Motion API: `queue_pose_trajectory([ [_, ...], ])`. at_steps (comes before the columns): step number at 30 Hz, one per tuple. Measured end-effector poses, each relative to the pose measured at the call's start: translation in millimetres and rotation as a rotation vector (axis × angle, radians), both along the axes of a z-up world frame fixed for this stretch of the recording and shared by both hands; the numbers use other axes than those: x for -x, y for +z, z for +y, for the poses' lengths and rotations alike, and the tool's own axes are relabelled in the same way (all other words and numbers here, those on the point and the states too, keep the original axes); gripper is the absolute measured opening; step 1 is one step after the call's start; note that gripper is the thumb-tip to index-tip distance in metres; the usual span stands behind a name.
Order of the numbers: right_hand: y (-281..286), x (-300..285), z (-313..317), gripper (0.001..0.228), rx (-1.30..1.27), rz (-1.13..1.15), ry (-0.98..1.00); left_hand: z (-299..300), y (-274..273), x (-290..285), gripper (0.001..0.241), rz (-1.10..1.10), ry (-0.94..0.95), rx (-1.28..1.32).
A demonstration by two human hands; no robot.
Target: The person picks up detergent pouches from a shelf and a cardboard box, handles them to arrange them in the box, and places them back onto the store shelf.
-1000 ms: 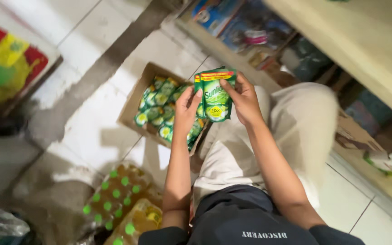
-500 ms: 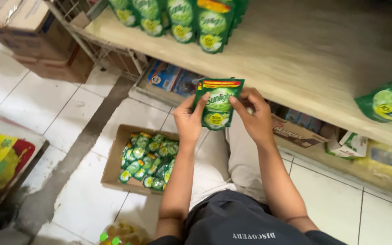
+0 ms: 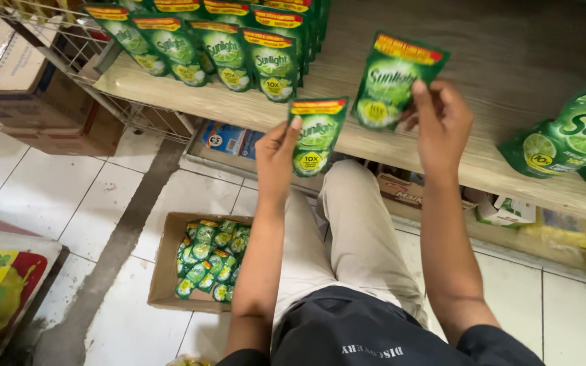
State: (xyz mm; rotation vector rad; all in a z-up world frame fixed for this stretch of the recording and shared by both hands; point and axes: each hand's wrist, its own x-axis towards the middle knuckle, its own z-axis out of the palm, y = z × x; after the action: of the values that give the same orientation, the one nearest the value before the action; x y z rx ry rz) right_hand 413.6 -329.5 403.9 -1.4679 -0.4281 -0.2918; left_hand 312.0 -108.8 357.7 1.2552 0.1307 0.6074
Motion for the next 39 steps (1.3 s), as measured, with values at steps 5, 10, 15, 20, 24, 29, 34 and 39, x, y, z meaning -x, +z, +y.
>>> queue_pose_trajectory([
  [5, -12, -42, 7, 0.019, -0.027, -0.051, 0.063, 5, 1, -15, 0.032, -0.179, -0.047, 0.243],
  [10, -40, -52, 15, 0.019, 0.134, 0.018, 0.043, 2, -7, -24, 0.030, -0.131, -0.015, 0.241],
  [15, -36, -36, 19, 0.030, 0.386, 0.000, -0.048, 0, -19, -28, 0.029, -0.092, -0.006, 0.217],
  [20, -42, -36, 35, 0.035, 0.407, 0.011, -0.069, -1, -21, -22, 0.029, -0.075, 0.008, 0.212],
  [24, -53, -62, 41, 0.036, 0.525, -0.087, -0.164, 1, -23, -17, 0.029, -0.050, 0.015, 0.176],
  [29, -58, -111, 62, 0.037, 0.490, -0.150, -0.154, 2, -20, -13, 0.029, -0.047, 0.005, 0.179],
  [34, -58, -146, 79, 0.035, 0.589, -0.055, -0.183, 4, -23, -9, 0.029, -0.053, -0.020, 0.243],
  [39, -66, -172, 90, 0.035, 0.517, -0.146, -0.156, 5, -23, -5, 0.029, -0.066, -0.030, 0.254],
])
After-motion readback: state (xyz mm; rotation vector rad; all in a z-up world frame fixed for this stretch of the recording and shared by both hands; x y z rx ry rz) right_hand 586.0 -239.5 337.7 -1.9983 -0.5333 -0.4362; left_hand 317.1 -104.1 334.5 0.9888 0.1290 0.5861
